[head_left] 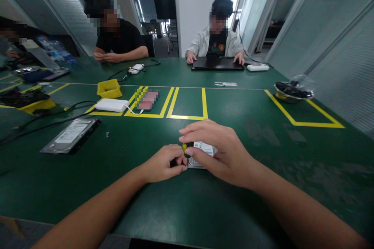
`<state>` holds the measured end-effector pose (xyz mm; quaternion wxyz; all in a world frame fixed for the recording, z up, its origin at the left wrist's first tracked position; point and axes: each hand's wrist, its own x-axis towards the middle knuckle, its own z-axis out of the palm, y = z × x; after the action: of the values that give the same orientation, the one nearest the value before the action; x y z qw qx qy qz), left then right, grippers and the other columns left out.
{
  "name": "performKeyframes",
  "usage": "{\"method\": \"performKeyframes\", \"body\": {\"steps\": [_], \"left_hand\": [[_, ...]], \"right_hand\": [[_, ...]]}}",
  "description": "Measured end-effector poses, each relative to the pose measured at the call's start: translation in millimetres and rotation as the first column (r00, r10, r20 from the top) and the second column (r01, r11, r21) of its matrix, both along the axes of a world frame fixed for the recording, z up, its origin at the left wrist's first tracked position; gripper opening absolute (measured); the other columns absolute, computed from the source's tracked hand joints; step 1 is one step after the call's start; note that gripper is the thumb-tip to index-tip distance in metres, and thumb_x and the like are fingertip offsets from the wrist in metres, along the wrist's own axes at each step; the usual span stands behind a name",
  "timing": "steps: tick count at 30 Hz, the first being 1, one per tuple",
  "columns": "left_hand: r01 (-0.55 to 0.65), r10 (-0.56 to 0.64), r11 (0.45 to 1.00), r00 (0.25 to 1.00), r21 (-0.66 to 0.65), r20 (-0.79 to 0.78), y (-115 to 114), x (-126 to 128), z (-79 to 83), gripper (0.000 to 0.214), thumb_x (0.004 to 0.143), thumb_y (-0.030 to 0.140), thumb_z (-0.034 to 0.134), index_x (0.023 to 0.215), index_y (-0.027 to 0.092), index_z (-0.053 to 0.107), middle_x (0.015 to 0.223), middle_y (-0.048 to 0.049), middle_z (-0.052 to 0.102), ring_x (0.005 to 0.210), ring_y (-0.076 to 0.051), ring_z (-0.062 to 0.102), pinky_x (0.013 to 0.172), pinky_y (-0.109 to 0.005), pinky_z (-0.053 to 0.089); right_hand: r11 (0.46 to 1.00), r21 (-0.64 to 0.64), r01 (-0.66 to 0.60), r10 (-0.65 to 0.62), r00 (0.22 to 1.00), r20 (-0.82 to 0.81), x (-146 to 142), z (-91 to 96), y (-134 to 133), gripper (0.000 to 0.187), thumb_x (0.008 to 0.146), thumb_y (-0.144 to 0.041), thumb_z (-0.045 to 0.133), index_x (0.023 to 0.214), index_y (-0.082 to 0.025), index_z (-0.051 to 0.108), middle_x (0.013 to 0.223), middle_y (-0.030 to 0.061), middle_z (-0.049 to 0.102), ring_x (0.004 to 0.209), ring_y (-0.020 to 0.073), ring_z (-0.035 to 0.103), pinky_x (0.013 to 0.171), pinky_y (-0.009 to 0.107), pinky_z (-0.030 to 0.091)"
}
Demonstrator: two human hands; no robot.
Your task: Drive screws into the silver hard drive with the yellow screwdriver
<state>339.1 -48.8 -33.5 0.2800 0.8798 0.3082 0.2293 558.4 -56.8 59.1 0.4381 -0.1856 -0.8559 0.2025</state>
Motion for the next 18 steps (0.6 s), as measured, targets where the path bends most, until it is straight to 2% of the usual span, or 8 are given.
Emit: {"method": "performKeyframes", "body": {"steps": [5, 12, 18], "left_hand": [[-0.008, 0.008, 1.000, 1.000, -0.018, -0.021, -0.4, -0.7, -1.3, 0.006, 0.084, 0.023, 0.065, 0.086, 0.017, 0.063, 0.074, 0.0015, 0.059, 0.069, -0.013, 0.054, 0.070, -0.026, 0.041], [-0.018, 0.018, 1.000, 1.000, -0.008, -0.012, -0.5, 0.8, 1.1, 0.015, 0.083, 0.022, 0.065, 0.073, 0.016, 0.056, 0.070, 0.0024, 0.056, 0.067, -0.011, 0.051, 0.068, -0.025, 0.040], [-0.018, 0.018, 1.000, 1.000, 0.014, -0.004, -0.9, -0.2, -0.2, 0.010, 0.085, 0.024, 0.064, 0.080, 0.015, 0.060, 0.076, 0.0006, 0.060, 0.072, -0.014, 0.055, 0.071, -0.027, 0.041]], "right_hand": [[0.995, -0.015, 0.096, -0.096, 0.995, 0.003, -0.2, -1.6, -0.5, 0.010, 0.088, -0.017, 0.064, 0.096, -0.017, 0.068, 0.100, 0.0068, 0.061, 0.092, 0.0149, 0.059, 0.079, 0.029, 0.050], [1.000, -0.011, 0.002, -0.003, 1.000, -0.025, 0.7, -0.5, 2.4, 0.023, 0.088, -0.008, 0.053, 0.104, -0.018, 0.066, 0.108, 0.0050, 0.069, 0.106, 0.0167, 0.062, 0.097, 0.037, 0.047], [0.999, -0.045, -0.012, 0.012, 1.000, -0.015, 0.9, 0.9, 0.7, 0.012, 0.088, -0.013, 0.063, 0.100, -0.016, 0.066, 0.110, 0.0060, 0.068, 0.108, 0.0148, 0.062, 0.096, 0.029, 0.049]]}}
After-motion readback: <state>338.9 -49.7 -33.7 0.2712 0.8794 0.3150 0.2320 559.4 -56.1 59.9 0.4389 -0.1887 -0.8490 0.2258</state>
